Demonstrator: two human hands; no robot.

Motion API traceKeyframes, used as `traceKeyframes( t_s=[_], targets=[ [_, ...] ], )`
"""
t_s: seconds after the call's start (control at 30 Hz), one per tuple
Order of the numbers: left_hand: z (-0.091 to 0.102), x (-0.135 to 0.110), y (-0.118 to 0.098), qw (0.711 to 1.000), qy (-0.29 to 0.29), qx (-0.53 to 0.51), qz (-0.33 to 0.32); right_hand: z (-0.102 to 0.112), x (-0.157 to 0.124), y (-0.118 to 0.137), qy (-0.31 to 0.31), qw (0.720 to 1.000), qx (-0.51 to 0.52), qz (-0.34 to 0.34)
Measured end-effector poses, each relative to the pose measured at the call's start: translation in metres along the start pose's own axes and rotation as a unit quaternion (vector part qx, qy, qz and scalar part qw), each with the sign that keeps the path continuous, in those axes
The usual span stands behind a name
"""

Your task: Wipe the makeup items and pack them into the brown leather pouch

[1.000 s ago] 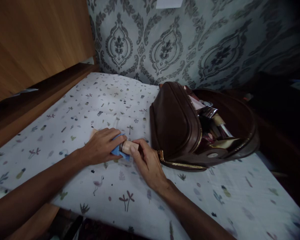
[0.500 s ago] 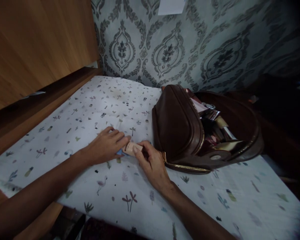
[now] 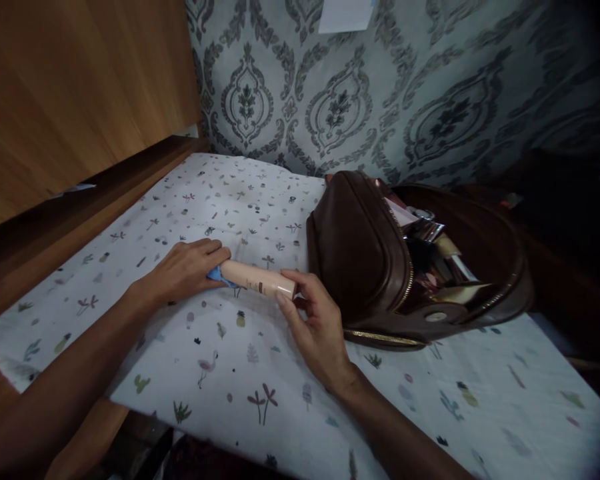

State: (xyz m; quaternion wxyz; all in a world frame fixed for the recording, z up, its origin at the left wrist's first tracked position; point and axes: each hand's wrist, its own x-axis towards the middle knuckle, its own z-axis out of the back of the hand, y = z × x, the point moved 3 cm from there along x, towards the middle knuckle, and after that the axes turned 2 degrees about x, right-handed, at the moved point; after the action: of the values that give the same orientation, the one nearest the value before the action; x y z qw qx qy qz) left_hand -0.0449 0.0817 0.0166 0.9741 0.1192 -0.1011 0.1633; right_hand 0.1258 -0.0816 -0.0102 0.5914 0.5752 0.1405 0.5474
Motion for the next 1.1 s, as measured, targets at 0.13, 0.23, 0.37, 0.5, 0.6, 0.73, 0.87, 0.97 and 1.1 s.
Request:
traceKeyframes(
  t_s=[0.13,0.23,0.37,0.5,0.6,0.73,0.87,0.97,1.1],
  targets=[
    [-0.002,-0.003,0.001,0.999,-0.034,0.016,-0.024,0.001,0.001,0.000,-0.012,1.000,0.029,-0.004],
    [-0.004,-0.005,0.000,0.997,-0.064,0.020,-0.037,0.002,0.004,-0.005,-0.032,0.990,0.111,-0.077],
    [-0.003,-0.003,-0.004,0.992,-0.110,0.022,-0.054,0.002,0.007,-0.009,-0.041,0.979,0.170,-0.107],
    [0.000,0.000,-0.014,0.985,-0.153,-0.008,-0.074,0.002,0.005,-0.009,-0.040,0.984,0.144,-0.095],
    [0.002,0.002,-0.030,0.979,-0.178,-0.056,-0.081,-0.002,-0.001,-0.005,-0.008,0.994,0.102,-0.048],
    [0.007,0.004,-0.053,0.968,-0.191,-0.133,-0.093,-0.008,-0.008,0.004,0.026,0.997,0.048,0.046],
    [0.008,0.006,-0.061,0.971,-0.158,-0.149,-0.103,-0.008,-0.009,0.010,0.027,0.995,0.020,0.094],
    [0.006,0.006,-0.051,0.979,-0.099,-0.152,-0.089,-0.006,-0.008,0.014,0.027,0.993,0.012,0.110],
    [0.002,0.002,-0.030,0.987,-0.057,-0.138,-0.062,0.001,-0.007,0.024,0.012,0.991,0.010,0.136]
  ],
)
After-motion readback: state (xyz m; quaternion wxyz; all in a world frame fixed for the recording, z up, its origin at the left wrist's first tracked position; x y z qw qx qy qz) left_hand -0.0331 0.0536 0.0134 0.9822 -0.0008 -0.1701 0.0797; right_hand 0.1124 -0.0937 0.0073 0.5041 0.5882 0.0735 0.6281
